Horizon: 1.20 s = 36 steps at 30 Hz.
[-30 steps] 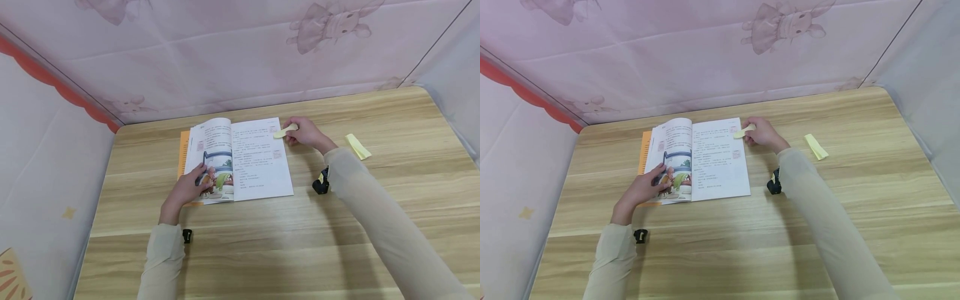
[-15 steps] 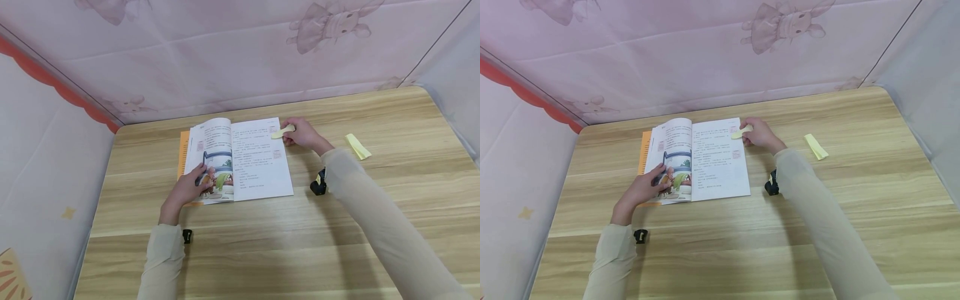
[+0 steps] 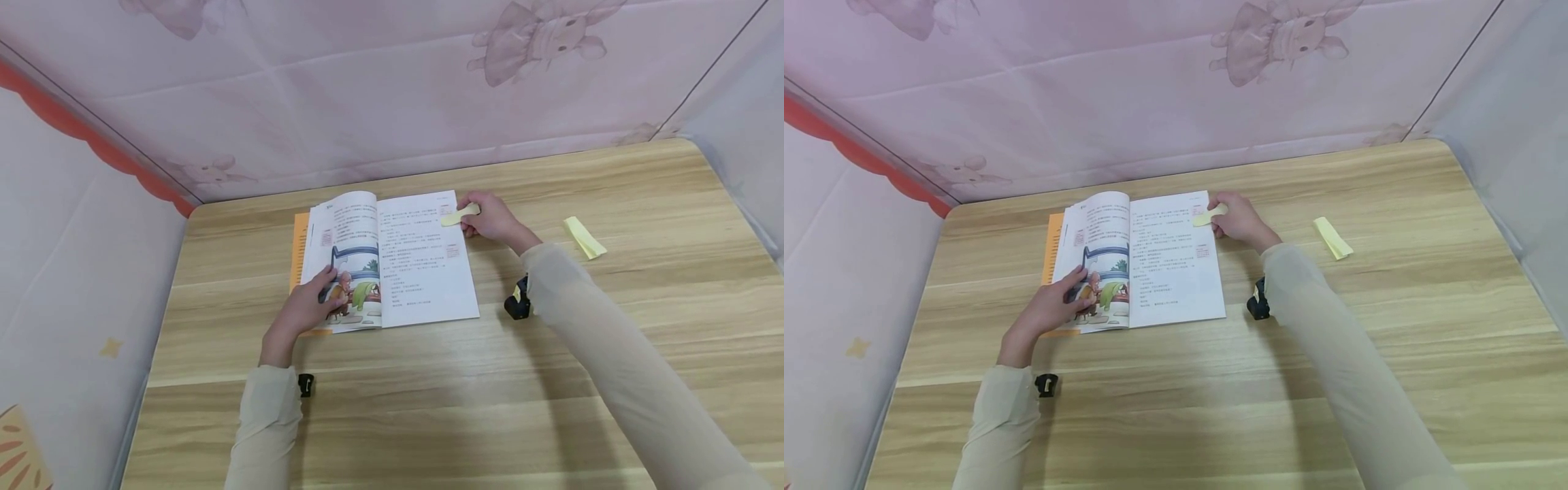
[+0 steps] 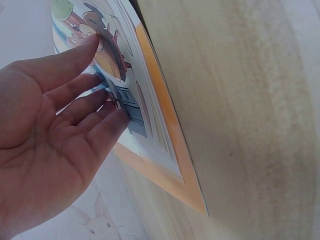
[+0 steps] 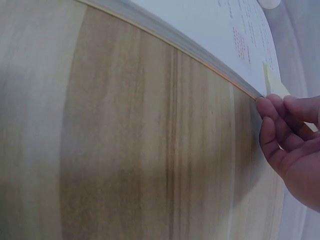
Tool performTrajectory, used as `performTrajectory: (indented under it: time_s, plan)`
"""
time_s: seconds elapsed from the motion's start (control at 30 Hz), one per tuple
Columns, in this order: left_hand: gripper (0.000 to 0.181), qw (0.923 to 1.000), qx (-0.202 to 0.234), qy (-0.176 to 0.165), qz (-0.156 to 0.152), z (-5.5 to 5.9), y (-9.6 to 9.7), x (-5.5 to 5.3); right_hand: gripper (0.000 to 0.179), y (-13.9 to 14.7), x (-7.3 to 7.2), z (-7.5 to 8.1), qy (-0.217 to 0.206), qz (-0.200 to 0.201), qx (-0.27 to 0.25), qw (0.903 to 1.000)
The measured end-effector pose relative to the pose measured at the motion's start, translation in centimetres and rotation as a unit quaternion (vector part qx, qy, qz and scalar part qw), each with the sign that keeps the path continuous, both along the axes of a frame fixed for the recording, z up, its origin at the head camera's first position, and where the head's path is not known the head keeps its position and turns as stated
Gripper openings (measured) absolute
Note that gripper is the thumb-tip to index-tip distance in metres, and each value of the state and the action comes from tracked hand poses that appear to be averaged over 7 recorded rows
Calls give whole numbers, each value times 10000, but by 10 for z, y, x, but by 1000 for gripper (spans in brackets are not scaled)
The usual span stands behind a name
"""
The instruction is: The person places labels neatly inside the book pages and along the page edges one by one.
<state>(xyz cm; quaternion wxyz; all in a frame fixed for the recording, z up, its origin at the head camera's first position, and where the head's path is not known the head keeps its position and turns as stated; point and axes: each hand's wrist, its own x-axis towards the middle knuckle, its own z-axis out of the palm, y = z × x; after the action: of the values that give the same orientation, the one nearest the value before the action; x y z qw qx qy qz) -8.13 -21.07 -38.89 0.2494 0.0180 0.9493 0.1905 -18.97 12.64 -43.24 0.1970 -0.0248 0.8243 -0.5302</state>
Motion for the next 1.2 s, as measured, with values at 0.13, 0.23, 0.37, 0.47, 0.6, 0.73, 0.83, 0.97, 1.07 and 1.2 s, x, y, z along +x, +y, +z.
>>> performTrajectory:
  time_s: [0.13,0.23,0.37,0.47,0.6,0.73,0.83,0.97,1.07,1.2]
  plan:
    - [62,10000,5,51,-53,0,0,0,23,0,0,0,-86,-54,-8,9999]
    - [61,9999,11,91,-87,0,-1,0,23,0,0,-1,-160,-103,22,9998]
    - [60,9999,32,71,-75,0,-1,0,22,1,0,-3,-141,-106,166,9997]
    - [61,10000,30,64,-66,0,0,0,19,0,0,-4,-47,-70,229,9997]
    - [62,9999,34,83,-73,1,0,1,16,0,1,-5,78,-30,320,9995]
    - [61,9998,45,136,-110,1,0,1,15,-1,2,-4,119,-12,403,9991]
    - [61,9998,56,134,-111,2,0,1,16,-1,2,-2,83,-27,400,9992]
    - [61,9999,63,88,-87,3,1,1,16,-1,2,-3,62,-25,384,9992]
    - [62,9999,62,79,-72,3,1,2,16,-2,2,-3,76,-14,406,9991]
    - [62,9999,65,104,-72,3,1,2,15,-2,2,-3,97,-11,439,9990]
